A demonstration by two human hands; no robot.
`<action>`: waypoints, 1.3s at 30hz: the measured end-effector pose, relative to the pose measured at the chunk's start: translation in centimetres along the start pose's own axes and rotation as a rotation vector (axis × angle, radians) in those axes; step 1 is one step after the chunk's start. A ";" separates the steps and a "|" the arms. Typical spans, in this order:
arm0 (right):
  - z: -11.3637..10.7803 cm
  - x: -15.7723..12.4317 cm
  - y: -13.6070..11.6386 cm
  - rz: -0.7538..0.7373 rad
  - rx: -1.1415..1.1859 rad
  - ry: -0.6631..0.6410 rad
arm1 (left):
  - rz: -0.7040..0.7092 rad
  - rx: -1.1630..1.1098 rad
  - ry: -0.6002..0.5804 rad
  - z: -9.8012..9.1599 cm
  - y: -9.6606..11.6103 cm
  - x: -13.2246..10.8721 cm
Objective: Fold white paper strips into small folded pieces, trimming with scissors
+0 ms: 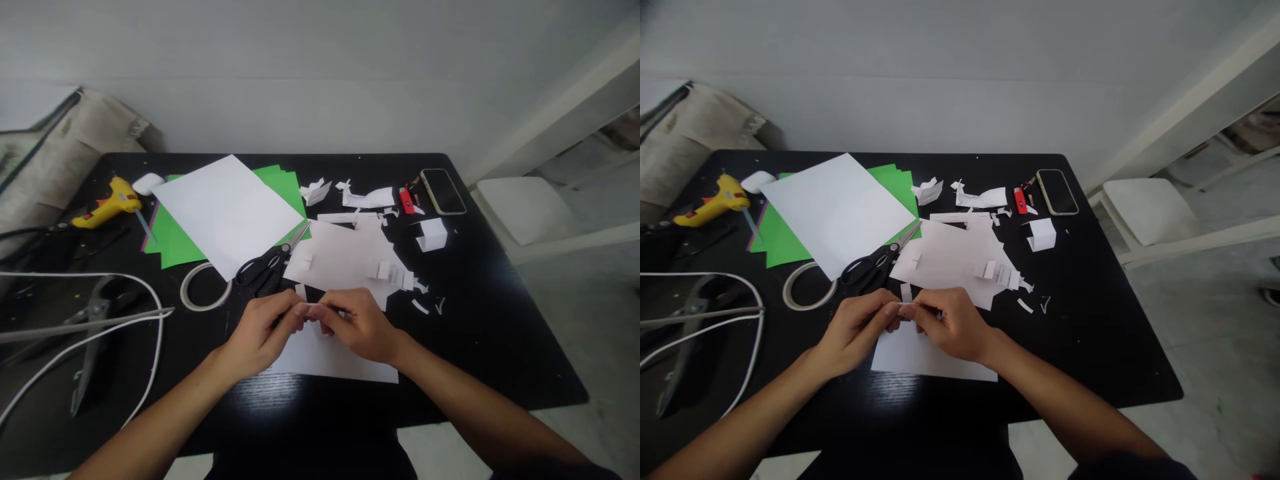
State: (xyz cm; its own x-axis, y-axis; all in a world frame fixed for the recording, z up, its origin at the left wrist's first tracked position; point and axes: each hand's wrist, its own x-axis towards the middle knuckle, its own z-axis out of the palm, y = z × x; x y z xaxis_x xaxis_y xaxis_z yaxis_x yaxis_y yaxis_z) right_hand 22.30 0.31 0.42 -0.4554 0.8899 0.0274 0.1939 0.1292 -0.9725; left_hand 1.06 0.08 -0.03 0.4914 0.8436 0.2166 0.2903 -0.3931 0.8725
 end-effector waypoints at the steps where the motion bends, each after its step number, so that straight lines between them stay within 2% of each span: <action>1: 0.0 0.0 0.0 0.008 0.001 0.003 | 0.001 0.010 0.002 0.0 0.1 0.1; 6: 0.1 0.0 0.1 0.083 0.176 0.013 | 0.008 0.047 0.050 -0.2 -0.1 0.3; 10: 0.1 0.3 0.4 0.191 0.392 0.021 | -0.040 0.029 0.173 0.2 -0.8 -0.1; 14: 0.2 0.6 0.5 0.285 0.540 0.041 | -0.022 0.116 0.264 0.7 -1.2 -0.4; 20: 0.4 0.8 0.6 0.250 0.478 0.095 | 0.006 0.073 0.216 0.5 -0.8 0.0; 24: 0.4 0.7 1.1 0.276 0.460 0.086 | 0.013 0.073 0.232 0.4 -0.7 0.2; 34: -0.1 0.9 1.0 0.336 0.527 0.077 | -0.142 -0.034 0.261 0.5 -0.5 0.1; 39: 0.0 0.8 0.9 0.328 0.507 0.106 | -0.151 -0.090 0.241 0.8 -0.6 0.0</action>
State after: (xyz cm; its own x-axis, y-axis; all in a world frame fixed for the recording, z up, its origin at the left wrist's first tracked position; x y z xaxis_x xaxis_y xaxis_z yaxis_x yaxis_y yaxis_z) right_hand 22.10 1.17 -0.48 -0.3482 0.8901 -0.2941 -0.1403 -0.3597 -0.9225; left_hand 1.53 -0.01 -0.92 0.2363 0.9568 0.1696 0.2661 -0.2316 0.9357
